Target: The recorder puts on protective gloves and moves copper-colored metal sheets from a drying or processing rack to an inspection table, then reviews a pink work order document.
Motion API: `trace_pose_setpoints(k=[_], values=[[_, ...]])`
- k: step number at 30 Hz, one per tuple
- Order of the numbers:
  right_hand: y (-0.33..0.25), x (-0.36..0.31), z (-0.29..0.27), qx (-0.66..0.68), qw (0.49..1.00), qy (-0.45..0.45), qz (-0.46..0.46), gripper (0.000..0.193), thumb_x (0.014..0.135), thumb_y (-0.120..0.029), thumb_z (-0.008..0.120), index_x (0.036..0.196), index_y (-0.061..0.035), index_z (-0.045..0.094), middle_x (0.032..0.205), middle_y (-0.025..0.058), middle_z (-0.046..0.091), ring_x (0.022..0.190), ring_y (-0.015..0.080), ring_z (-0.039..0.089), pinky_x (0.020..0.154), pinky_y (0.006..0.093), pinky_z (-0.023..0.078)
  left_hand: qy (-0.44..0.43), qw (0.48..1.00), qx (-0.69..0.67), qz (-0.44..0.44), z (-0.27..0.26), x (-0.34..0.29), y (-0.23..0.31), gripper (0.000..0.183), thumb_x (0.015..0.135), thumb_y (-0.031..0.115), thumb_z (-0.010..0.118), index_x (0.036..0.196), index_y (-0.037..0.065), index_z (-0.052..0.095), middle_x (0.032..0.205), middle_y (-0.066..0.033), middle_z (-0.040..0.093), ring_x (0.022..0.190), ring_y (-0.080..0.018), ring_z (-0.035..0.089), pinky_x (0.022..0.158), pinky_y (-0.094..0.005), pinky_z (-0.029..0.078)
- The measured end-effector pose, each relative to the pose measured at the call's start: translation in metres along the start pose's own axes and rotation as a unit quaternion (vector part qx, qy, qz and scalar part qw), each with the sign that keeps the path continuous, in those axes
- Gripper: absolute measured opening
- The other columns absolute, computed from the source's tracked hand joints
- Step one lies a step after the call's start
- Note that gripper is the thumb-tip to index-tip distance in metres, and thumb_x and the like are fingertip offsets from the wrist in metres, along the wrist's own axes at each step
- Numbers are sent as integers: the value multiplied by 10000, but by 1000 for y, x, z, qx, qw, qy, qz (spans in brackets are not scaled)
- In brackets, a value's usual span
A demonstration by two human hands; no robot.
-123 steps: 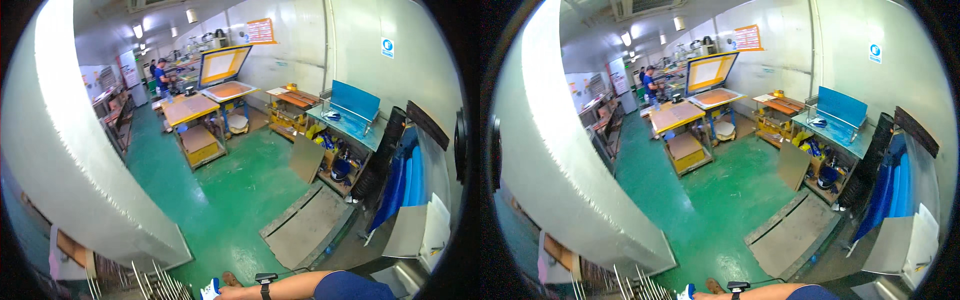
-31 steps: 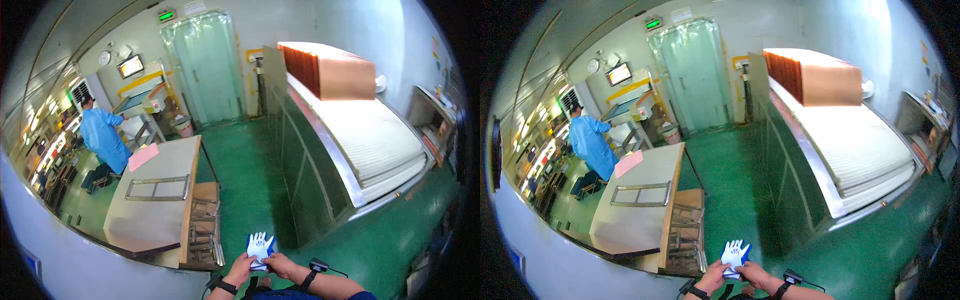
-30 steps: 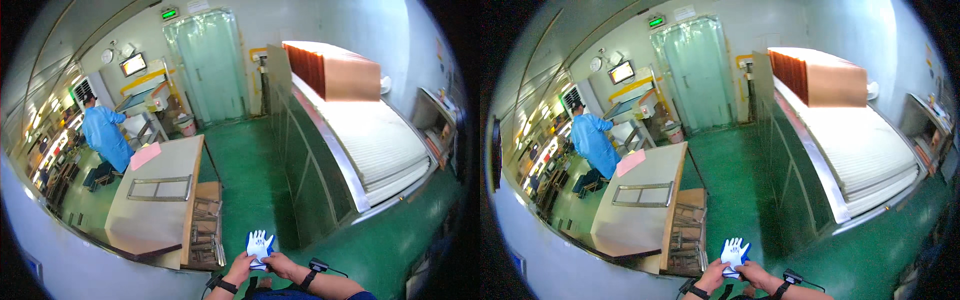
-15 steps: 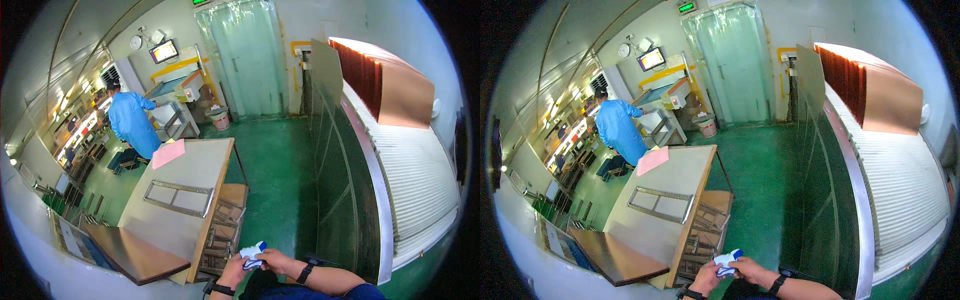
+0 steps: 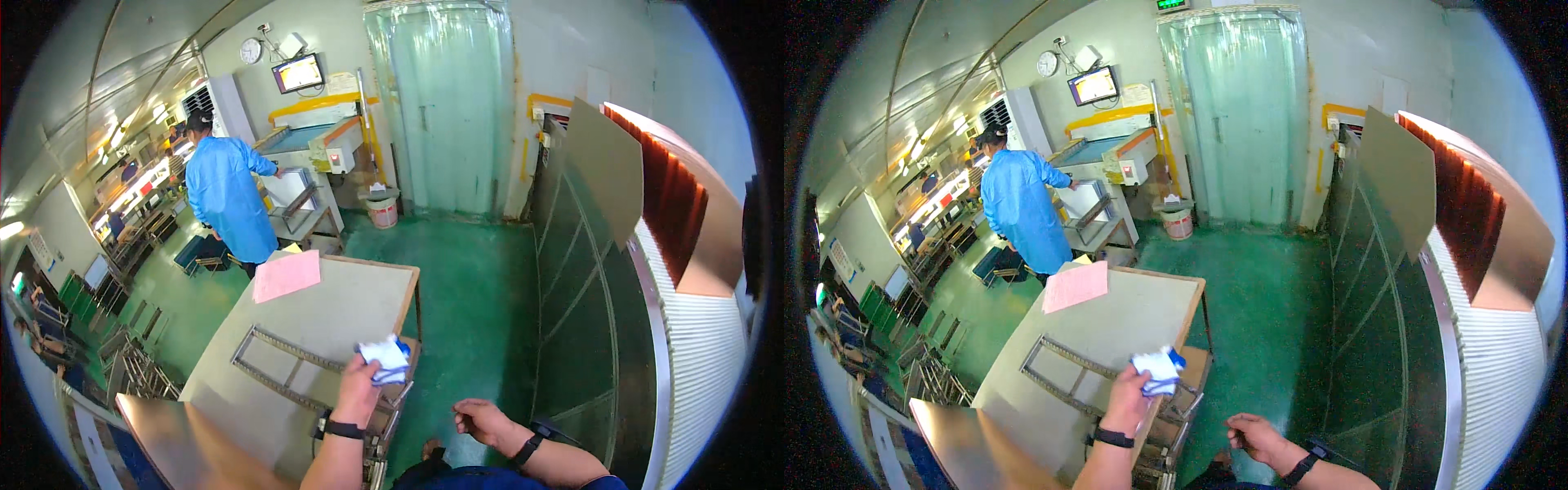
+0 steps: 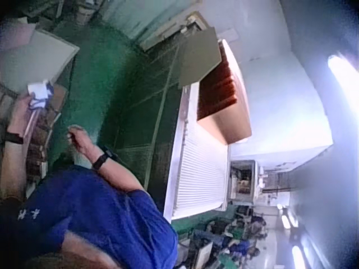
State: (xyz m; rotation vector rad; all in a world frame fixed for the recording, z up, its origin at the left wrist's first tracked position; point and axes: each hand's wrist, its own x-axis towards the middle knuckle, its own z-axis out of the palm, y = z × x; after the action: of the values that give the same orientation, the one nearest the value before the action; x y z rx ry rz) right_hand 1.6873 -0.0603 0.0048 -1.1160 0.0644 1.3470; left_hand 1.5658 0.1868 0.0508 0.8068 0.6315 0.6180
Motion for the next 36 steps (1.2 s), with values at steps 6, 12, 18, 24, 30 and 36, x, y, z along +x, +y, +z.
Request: trace_pose_setpoints(k=[6,12,18,24,30,36], values=[[-30,53,3,3,999,33,16,74,905,-115,597,901,-42,586,710,55,589,593,170,549,540,288,462,60,997,-3,57,-10,82,47,273,932,19,470,1183,69,564,1100,-96,623,926,-235,653,760,-428,554],[-47,106,-3,-62,994,3,92,80,896,-124,619,909,-60,573,729,50,588,605,175,556,544,297,467,82,980,182,-23,-136,141,-64,177,919,93,530,1053,-19,559,987,-149,640,857,-262,657,706,-355,560],[-94,169,-34,-123,984,-2,128,72,896,-108,611,862,-51,584,701,70,587,574,188,544,542,331,467,191,977,8,-91,-80,129,-73,225,887,133,590,1006,-57,574,887,-132,653,825,-243,669,633,-303,542],[-164,221,-32,-191,968,-78,140,92,903,-121,603,845,-59,570,713,61,586,604,170,554,552,314,473,168,979,51,-100,-46,129,-107,226,902,186,593,941,-36,616,806,-110,654,655,-194,637,563,-280,513],[-221,272,-60,-229,953,-130,150,102,912,-145,610,902,-44,600,733,62,601,628,152,572,557,293,486,160,967,113,-165,25,158,-142,267,914,226,603,1017,-20,606,864,-81,659,751,-181,649,649,-260,519],[-249,288,-79,-190,964,-96,160,102,897,-127,630,933,-36,600,735,63,601,625,155,569,559,295,488,71,992,38,-94,47,190,-137,266,919,116,515,1154,1,564,1141,-178,605,1040,-313,580,899,-444,488]])
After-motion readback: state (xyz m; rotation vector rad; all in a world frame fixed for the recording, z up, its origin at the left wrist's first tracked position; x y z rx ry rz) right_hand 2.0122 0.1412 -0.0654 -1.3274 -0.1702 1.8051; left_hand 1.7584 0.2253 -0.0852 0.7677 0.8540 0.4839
